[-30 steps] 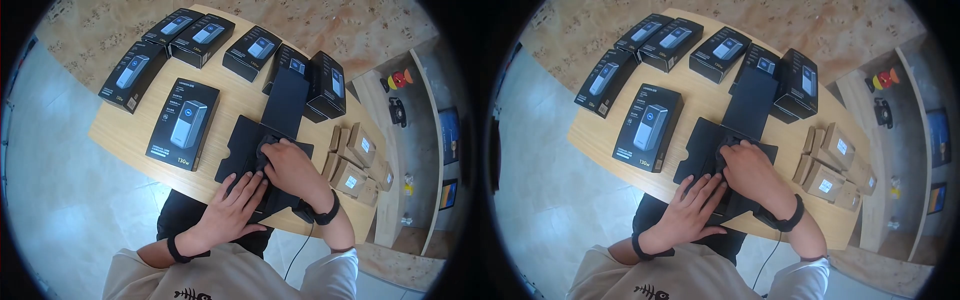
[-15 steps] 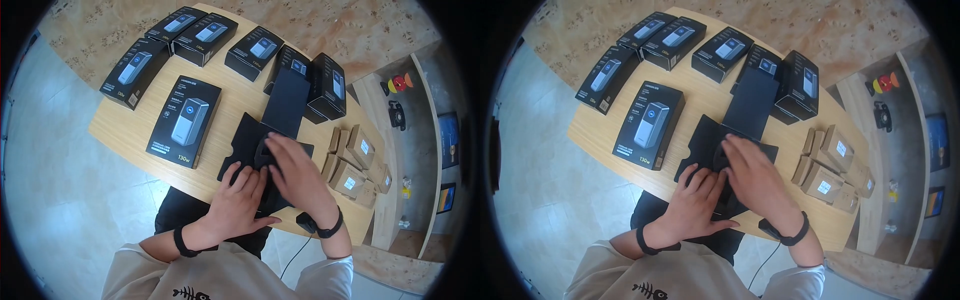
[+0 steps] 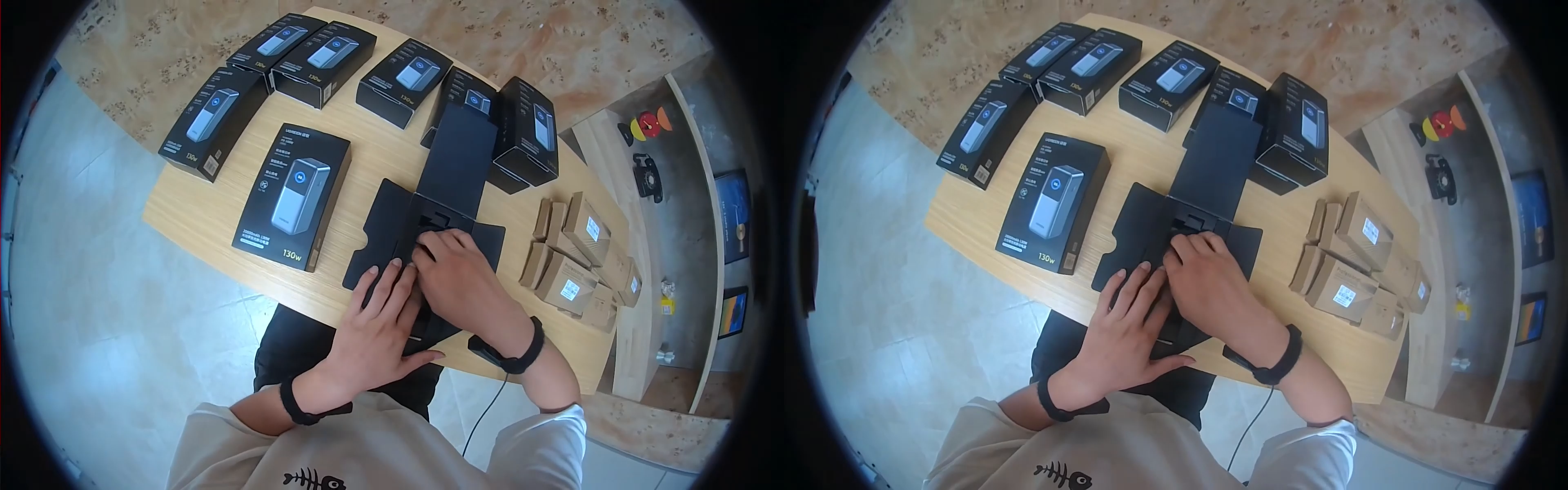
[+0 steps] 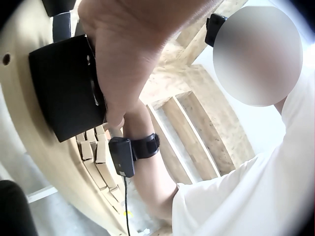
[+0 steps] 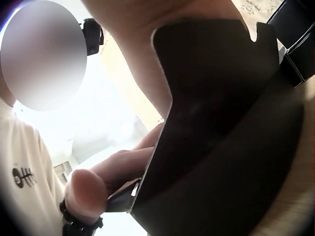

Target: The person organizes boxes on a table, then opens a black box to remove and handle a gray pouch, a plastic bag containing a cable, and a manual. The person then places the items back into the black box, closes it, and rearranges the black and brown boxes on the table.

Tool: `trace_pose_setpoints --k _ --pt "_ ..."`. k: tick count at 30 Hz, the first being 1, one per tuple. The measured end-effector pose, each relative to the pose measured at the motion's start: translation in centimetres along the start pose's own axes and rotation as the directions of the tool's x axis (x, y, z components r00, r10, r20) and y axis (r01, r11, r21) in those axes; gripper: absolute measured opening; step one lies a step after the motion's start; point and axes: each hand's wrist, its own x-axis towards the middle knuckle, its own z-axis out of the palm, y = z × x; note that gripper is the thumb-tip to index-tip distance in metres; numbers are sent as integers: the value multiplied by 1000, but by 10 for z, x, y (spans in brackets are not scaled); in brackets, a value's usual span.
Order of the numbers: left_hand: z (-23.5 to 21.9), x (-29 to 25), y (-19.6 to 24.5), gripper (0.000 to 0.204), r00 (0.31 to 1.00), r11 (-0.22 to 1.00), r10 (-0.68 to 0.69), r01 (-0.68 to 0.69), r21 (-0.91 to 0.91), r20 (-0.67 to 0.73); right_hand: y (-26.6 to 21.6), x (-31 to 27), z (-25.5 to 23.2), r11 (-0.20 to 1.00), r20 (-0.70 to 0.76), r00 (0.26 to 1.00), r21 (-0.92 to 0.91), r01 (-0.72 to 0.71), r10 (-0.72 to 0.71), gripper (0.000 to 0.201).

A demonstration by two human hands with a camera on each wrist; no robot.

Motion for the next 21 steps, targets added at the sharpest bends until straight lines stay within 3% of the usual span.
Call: trace_pose_setpoints --k 6,12,16,19,20,21 --pt "1 9 10 90 1000 998 -23 24 64 -15 -2 -15 3 996 5 1000 -86 19 -18 38" --pt "0 11 7 91 1000 1000 -18 18 12 5 -19 -50 -1 996 -117 990 -40 -81 76 44" --pt "0 -9 7 82 994 997 71 -68 36 -79 -22 -42 5 992 -94 992 -90 -91 82 37" --pt "-10 -40 12 64 948 992 -4 -36 -119 -319 -23 -34 -2 989 -34 990 -56 -137 135 33" --pt "-6 -54 11 64 949 993 -4 -34 -114 -314 -27 -34 -3 986 -3 987 -28 -163 163 31" --pt "2 -69 7 64 940 983 -93 33 -183 -329 -27 -38 1 987 -7 988 -22 -157 157 31"
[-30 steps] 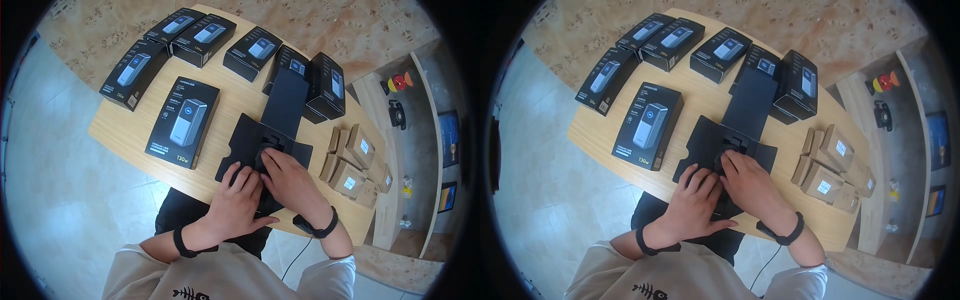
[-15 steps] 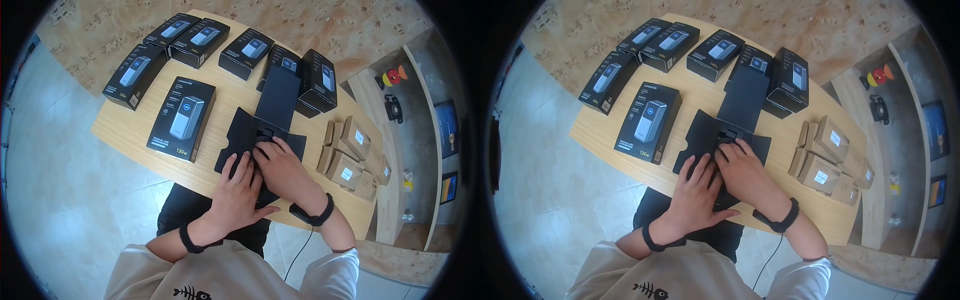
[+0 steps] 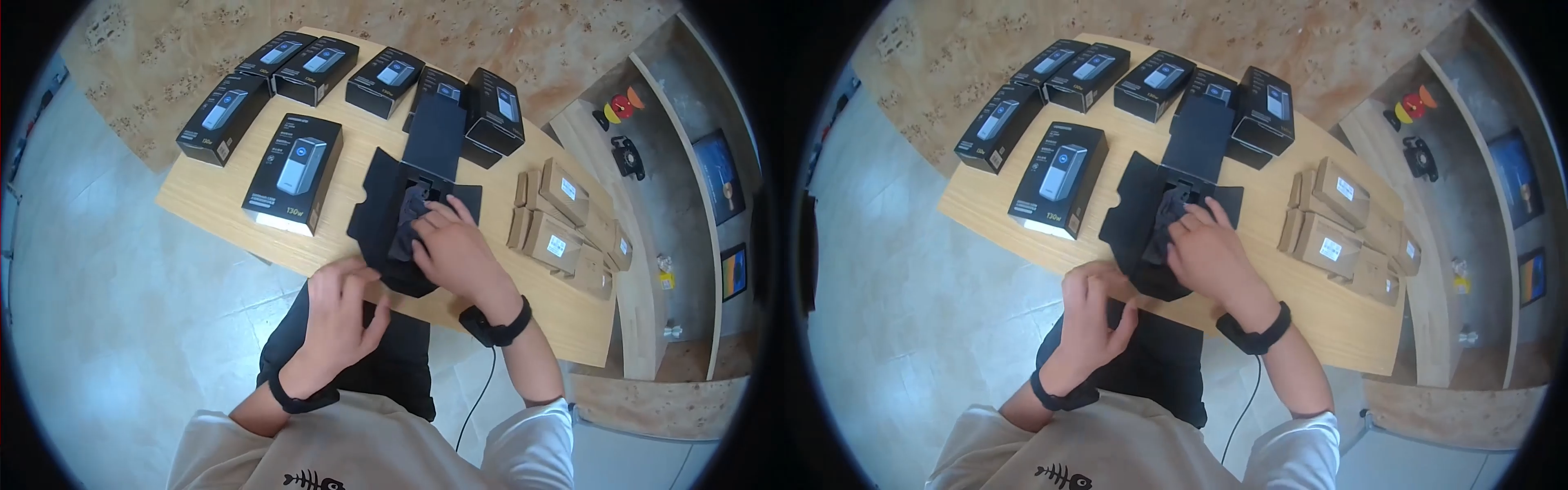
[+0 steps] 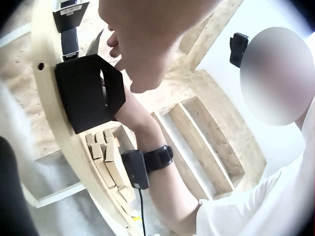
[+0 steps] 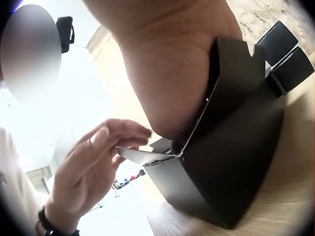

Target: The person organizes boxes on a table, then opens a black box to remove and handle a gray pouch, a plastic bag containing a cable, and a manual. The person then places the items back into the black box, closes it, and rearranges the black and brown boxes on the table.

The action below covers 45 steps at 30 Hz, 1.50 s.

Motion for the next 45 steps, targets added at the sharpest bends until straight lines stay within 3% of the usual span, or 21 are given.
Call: trace_pose_setpoints --k 2,3,5,6,8,9,11,13,15,19,20,22,29,35,39,45 --pt "-4 -11 -6 68 991 989 -133 133 -66 8 12 -8 5 995 -237 970 69 69 -51 32" --pt "-5 -11 -7 68 989 987 -148 148 -61 -5 10 -14 0 994 -232 970 69 89 -71 32" --pt "-4 -6 -9 79 971 927 -226 239 -291 77 -3 -33 -13 973 -462 867 212 -93 184 38" --pt "-7 -1 -9 91 971 926 -211 234 -297 110 -6 -41 -6 976 -451 877 201 -82 167 38" --pt "2 4 -15 92 985 952 -159 171 -254 68 -9 -59 18 798 -566 601 560 -223 565 49" --pt "7 6 -17 93 995 976 -89 96 -196 45 -12 -65 29 802 -569 601 553 -225 561 49" --pt "17 18 -20 90 999 979 -35 33 -200 -4 -19 -67 47 466 -355 581 883 -48 732 56" --pt "24 29 -19 87 999 980 20 -25 -198 -29 -27 -67 56 493 -365 603 868 -55 710 58" --pt "28 41 -19 67 992 984 112 -118 -136 -52 -38 -59 63 540 -426 630 842 12 650 58" --pt "48 46 -36 52 990 981 144 -144 -129 -9 -47 -48 68 763 -508 722 644 -44 470 53" --pt "52 45 -37 46 990 981 134 -138 -136 -42 -46 -47 71 758 -504 717 650 -54 483 53" --pt "57 42 -39 41 991 981 112 -121 -150 -71 -43 -44 77 913 -589 748 405 -55 307 47" --pt "60 43 -43 42 983 981 151 -162 -105 -106 -36 -40 73 928 -578 765 368 -64 282 37" --pt "58 43 -43 45 985 982 147 -156 -106 -87 -22 -35 64 873 -552 781 487 17 292 31" --pt "57 43 -44 44 986 981 148 -156 -116 -77 -28 -31 46 823 -458 799 563 -78 389 40" --pt "55 44 -43 40 989 982 130 -138 -129 -64 -27 -22 37 961 -427 881 259 -96 203 45"
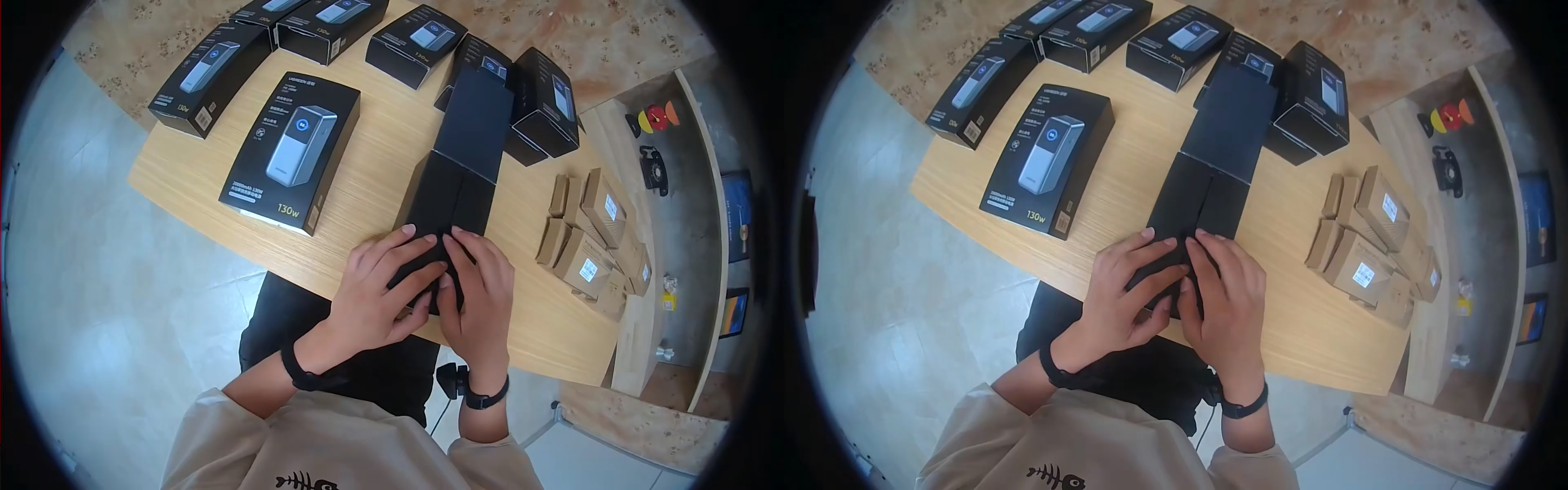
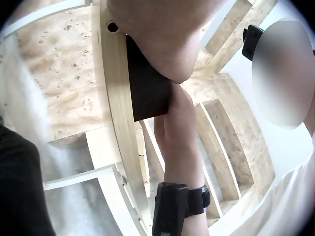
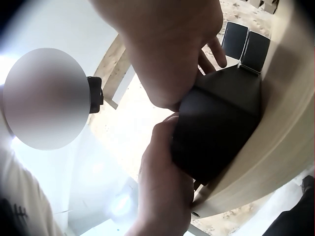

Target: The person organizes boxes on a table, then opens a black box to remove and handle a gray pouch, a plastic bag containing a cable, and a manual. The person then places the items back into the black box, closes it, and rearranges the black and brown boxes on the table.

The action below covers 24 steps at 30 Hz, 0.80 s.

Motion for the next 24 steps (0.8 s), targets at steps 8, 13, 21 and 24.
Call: trace_pose_setpoints --k 8,13,21,24 --pt "5 -2 0 55 999 999 -33 32 -17 -40 -2 18 -9 996 69 993 -6 -95 95 33" --pt "1 -1 1 52 1000 998 -9 10 54 -18 11 18 -8 960 92 987 237 -149 130 31" --pt "3 3 4 46 999 998 -25 27 50 -44 71 47 -2 554 72 816 699 -452 574 47" --pt "2 4 2 46 999 999 -25 26 28 -47 67 61 3 353 142 790 837 -417 596 56"
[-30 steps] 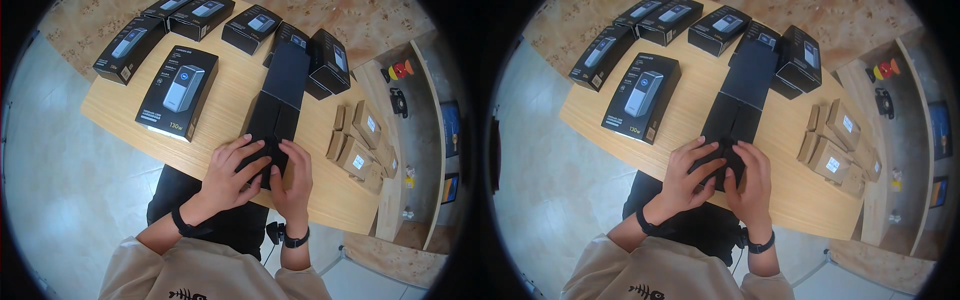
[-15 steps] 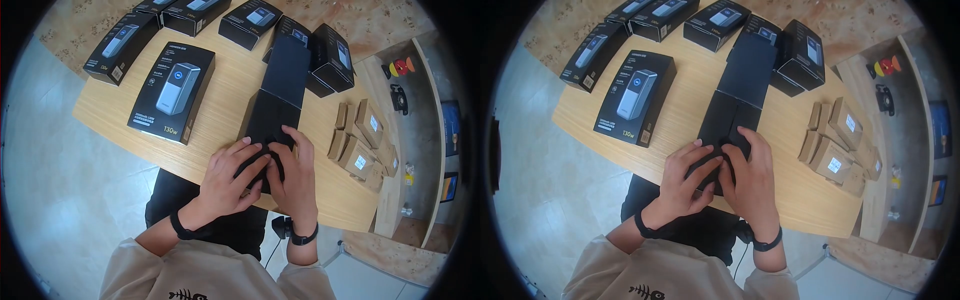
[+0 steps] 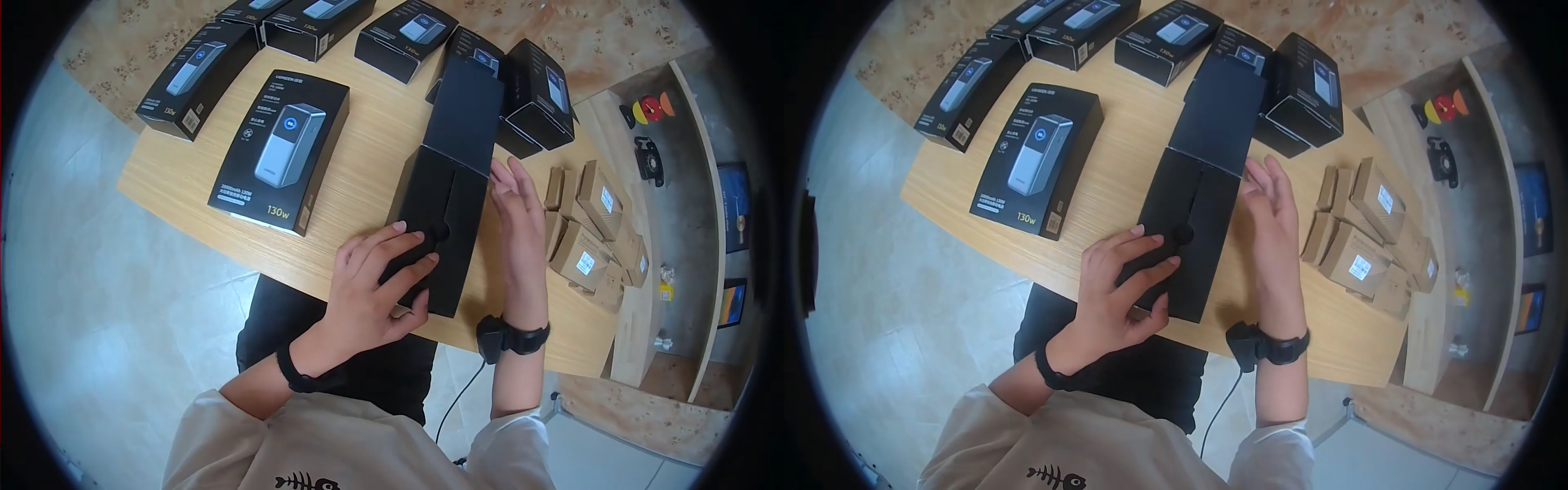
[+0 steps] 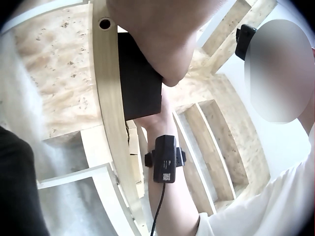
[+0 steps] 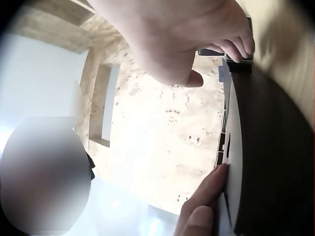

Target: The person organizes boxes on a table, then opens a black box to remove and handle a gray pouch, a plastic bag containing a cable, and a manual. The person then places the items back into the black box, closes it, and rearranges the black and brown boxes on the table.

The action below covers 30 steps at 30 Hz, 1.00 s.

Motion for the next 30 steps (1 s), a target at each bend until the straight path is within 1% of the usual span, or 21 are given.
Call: trace_pose_setpoints --k 4,6,7,9,10,12,13,14,16,17,18,19,20,21,23,24,25,26,27,28,30 --pt "0 -1 -1 46 1000 1000 -14 14 -16 -7 -2 1 3 998 16 998 38 55 -56 60" --pt "1 -1 0 46 1000 1000 -7 7 -11 -7 -1 1 -2 986 34 995 143 84 -90 61" --pt "1 -1 0 46 1000 1000 -9 9 -12 -5 -1 -1 -4 986 33 996 142 82 -87 61" --pt "1 0 0 45 1000 1000 -14 14 -14 -14 -2 -7 -7 983 56 984 67 168 -172 64" --pt "1 -1 0 45 1000 1000 -14 14 -15 -11 -2 -12 -9 984 53 984 67 167 -170 64" --pt "0 -2 0 44 999 999 -32 33 -27 36 -2 -26 -12 969 68 968 -29 244 -241 66" --pt "-2 -2 0 44 999 999 -34 35 -26 36 4 -32 -13 962 88 960 86 258 -265 68" --pt "-4 -1 0 48 999 997 -51 51 -63 1 4 -36 -13 963 89 961 86 256 -263 68" --pt "-5 -1 -2 51 997 993 -67 64 -103 -28 1 -46 -13 959 13 968 -131 250 -251 70" --pt "-4 -2 -4 58 997 988 -76 77 -136 9 0 -54 -12 955 -1 958 -79 287 -288 69" --pt "-3 -3 -6 65 996 982 -83 89 -167 45 2 -60 -13 955 -6 958 -81 284 -286 69" --pt "-3 -5 -6 65 995 982 -82 90 -168 49 5 -67 -14 843 116 895 -304 444 -430 69" --pt "-3 -7 -6 73 989 969 -121 136 -208 81 7 -73 -14 654 267 808 -482 583 -525 69" --pt "-3 -8 -7 82 981 953 -158 181 -244 112 2 -79 -9 655 266 808 -480 584 -526 69" --pt "-7 -11 -4 86 974 939 -187 216 -267 132 -11 -91 2 598 392 785 -509 619 -480 61" --pt "-9 -11 -3 90 965 922 -214 251 -295 152 -7 -92 1 600 391 786 -508 618 -479 61" --pt "-13 -9 -2 90 964 922 -215 253 -294 156 1 -93 -2 588 405 775 -504 632 -485 57" --pt "-19 -7 -1 91 957 915 -210 264 -305 200 5 -94 -5 576 420 763 -501 646 -491 54" --pt "-25 -6 0 92 949 908 -203 275 -315 242 3 -96 -3 588 406 766 -491 642 -498 44" --pt "-28 -7 0 92 948 907 -205 278 -316 245 6 -98 -4 590 405 769 -493 639 -495 44" --pt "-34 -11 1 92 943 889 -194 286 -358 272 17 -104 -6 553 427 739 -491 674 -521 39"
